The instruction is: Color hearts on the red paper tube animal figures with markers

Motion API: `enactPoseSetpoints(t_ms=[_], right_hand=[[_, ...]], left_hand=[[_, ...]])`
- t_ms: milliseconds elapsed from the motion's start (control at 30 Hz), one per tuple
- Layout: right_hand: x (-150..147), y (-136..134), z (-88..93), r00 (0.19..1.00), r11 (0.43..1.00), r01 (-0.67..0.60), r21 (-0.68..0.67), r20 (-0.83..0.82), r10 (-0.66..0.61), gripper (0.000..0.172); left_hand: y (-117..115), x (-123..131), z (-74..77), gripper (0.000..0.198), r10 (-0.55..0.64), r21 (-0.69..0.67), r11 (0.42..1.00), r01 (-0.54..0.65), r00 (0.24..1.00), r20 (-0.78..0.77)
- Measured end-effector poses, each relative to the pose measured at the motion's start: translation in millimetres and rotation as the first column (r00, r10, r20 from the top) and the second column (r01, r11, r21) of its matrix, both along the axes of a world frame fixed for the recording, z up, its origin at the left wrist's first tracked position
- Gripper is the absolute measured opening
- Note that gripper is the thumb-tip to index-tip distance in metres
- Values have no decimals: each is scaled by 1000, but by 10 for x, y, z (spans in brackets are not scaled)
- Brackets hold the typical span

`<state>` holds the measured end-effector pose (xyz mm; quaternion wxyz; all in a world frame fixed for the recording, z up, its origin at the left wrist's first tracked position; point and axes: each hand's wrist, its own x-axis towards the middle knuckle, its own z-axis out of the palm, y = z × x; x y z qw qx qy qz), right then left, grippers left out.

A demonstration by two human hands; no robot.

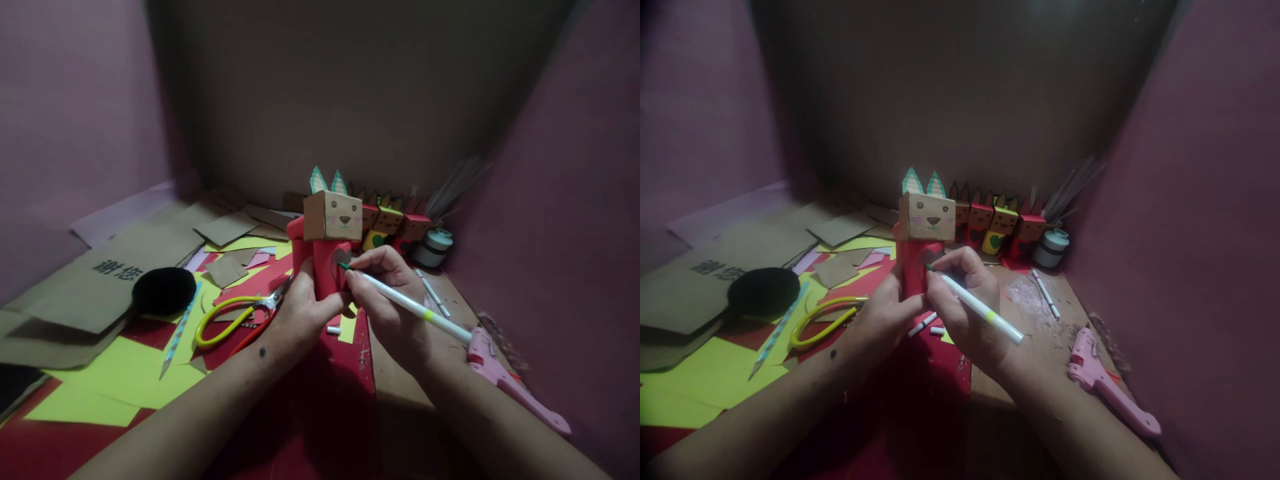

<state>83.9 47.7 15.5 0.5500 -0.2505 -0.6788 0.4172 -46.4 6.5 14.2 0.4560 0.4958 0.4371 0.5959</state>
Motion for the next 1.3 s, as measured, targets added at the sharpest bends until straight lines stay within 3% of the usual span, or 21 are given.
enactPoseSetpoints(t_ms=[400, 1067, 1300], right_hand=[[-8, -39, 47, 998, 998, 55, 43, 7, -55, 8], [-2, -27, 34, 999, 998, -34, 61, 33, 32, 12], [-8, -31, 38, 1000, 997, 21, 68, 6, -22, 11]], left_hand=[[8, 3, -18, 43, 1, 28, 1000, 0, 1000, -5], [22, -12, -27, 44, 5, 50, 999, -3, 999, -38], [5, -21, -23, 43, 10, 46, 999, -8, 999, -39]])
